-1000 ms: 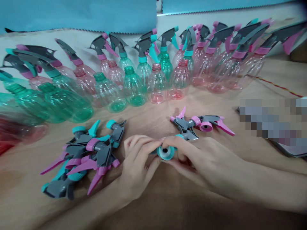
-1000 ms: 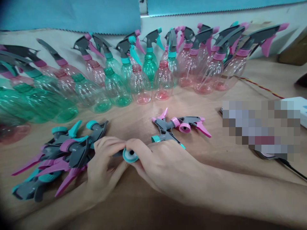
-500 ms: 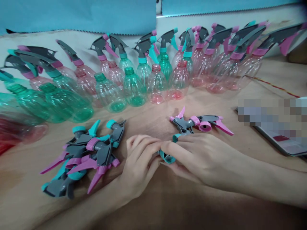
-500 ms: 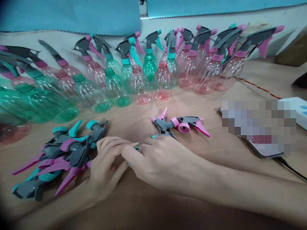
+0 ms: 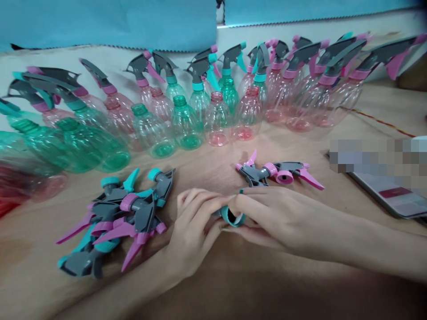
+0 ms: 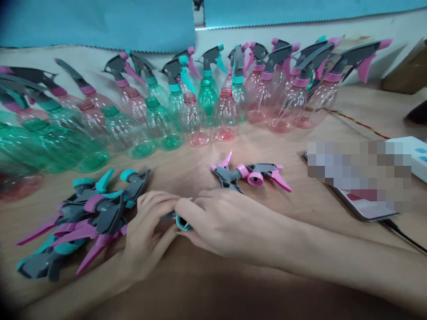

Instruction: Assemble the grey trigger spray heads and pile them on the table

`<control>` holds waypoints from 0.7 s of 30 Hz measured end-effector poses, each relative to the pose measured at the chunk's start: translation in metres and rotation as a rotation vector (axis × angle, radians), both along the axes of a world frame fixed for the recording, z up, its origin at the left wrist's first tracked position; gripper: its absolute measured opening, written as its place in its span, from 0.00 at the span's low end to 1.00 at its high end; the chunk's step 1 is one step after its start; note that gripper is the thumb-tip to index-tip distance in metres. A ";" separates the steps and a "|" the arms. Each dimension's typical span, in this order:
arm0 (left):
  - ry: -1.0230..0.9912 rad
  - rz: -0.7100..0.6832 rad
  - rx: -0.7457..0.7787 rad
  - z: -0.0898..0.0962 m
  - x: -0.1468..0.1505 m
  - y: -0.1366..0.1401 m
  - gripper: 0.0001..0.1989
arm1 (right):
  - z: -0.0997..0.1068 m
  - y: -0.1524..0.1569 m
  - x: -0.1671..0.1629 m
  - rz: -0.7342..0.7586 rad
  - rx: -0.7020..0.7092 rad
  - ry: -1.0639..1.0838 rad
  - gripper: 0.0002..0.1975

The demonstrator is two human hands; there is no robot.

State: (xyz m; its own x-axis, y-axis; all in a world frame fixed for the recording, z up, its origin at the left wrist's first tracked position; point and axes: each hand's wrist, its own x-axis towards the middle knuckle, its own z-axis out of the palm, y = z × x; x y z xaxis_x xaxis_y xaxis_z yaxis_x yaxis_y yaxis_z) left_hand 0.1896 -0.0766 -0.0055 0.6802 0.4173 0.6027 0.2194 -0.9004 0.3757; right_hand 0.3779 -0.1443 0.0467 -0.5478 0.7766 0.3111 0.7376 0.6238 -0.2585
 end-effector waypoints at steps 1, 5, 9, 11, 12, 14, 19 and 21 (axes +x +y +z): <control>-0.008 -0.005 -0.005 0.000 0.000 0.000 0.09 | 0.000 0.000 0.001 -0.009 -0.028 0.022 0.07; -0.011 -0.008 -0.018 0.002 0.000 0.001 0.09 | 0.002 -0.003 0.006 -0.073 -0.200 0.112 0.12; -0.027 -0.008 -0.007 0.001 0.000 0.002 0.09 | 0.009 -0.006 0.008 -0.156 -0.397 0.228 0.08; -0.025 -0.008 -0.024 -0.001 -0.001 0.002 0.10 | 0.012 -0.006 0.010 -0.204 -0.470 0.266 0.04; -0.021 -0.005 -0.038 -0.001 -0.001 0.002 0.11 | 0.012 -0.006 0.012 -0.220 -0.495 0.291 0.03; -0.018 0.007 -0.058 -0.002 -0.001 0.001 0.12 | 0.013 -0.004 0.015 -0.240 -0.551 0.370 0.01; -0.015 0.023 -0.057 -0.001 0.000 0.001 0.12 | 0.016 0.001 0.019 -0.241 -0.726 0.529 0.03; -0.011 0.017 -0.050 -0.001 0.000 0.001 0.12 | 0.019 0.002 0.017 -0.218 -0.721 0.499 0.05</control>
State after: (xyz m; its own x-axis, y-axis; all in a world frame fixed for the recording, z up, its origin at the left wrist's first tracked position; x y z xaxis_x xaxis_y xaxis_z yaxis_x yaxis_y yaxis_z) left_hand 0.1897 -0.0758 -0.0060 0.6662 0.4583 0.5883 0.2300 -0.8767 0.4224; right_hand 0.3953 -0.1419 0.0656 -0.2974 0.9460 -0.1291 0.5174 0.0460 -0.8545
